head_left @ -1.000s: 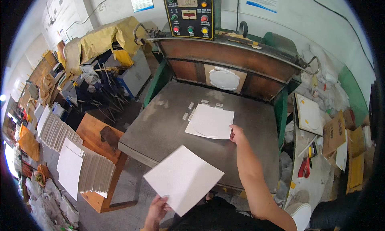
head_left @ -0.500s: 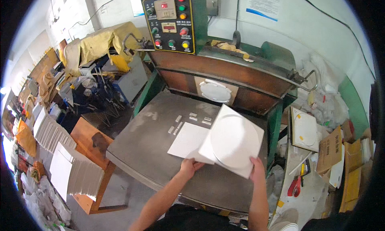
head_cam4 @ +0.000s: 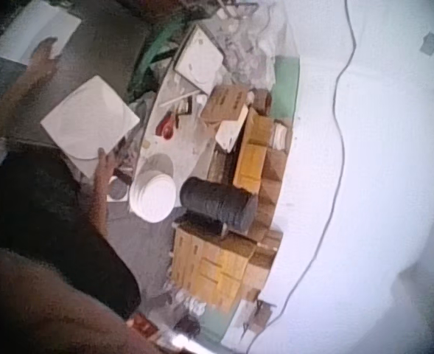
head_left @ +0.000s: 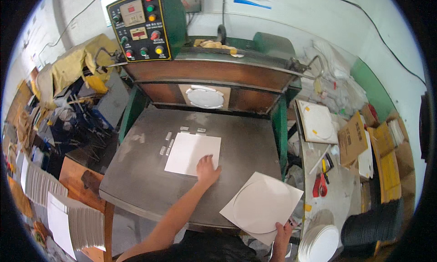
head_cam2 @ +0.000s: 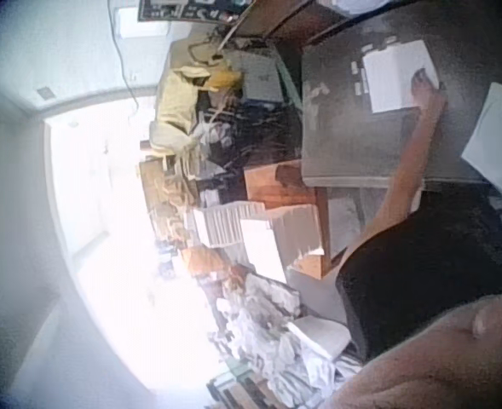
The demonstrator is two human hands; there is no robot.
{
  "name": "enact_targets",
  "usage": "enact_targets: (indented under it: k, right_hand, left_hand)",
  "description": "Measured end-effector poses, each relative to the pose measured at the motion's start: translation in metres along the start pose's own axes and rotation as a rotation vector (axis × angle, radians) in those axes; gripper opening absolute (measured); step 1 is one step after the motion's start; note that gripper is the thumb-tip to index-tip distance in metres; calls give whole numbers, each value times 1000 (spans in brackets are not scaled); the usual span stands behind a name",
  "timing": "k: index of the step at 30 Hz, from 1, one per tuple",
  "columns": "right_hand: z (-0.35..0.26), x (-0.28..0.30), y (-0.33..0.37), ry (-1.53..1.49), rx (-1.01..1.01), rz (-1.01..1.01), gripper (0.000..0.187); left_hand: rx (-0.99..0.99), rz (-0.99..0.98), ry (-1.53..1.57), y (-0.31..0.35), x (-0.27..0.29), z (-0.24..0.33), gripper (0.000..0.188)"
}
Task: The person takes square paper sheets from a stack and places them onto a machine plate, then removes die-cut circular sections and places them into a bin.
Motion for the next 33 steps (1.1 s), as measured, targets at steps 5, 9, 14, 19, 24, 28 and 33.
enact_targets:
  k: [5,9,14,19,24,28,33]
  right_hand:
    - [-37,5,40,111,-20,24,34]
    - [-28,21,83,-182,-136,109,28]
    - [12,47,128,-379,-173,259,28]
    - [40,72,169,-656,-294,404,34]
    - [64,113,198,-605,-266,404,32]
    - [71,213,264,-439,-283,408,32]
    - [83,391,427,305,-354,905,28]
  left_hand:
    - [-88,-77,-301,-31,-57,1,56]
    - [-77,-63,-325,-26,-64,-3,52]
    - [-132,-549,711,43,-52,59,37]
    - [268,-1309,1010,176,1,142,43]
    - [175,-1485,802,276,-20,166,37]
    - [166,-1604,822,337,-63,219,38]
    - [249,-1786,1112,414,-155,331,45]
Point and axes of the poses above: each hand's wrist, its own y-axis away from the middle knuckle, its own x-axis out of the back of the hand, z = x × y, the point moved 10 cm from there along -y, towards the middle knuckle, and after that the axes turned 4 degrees about x, right-handed, at the moved point
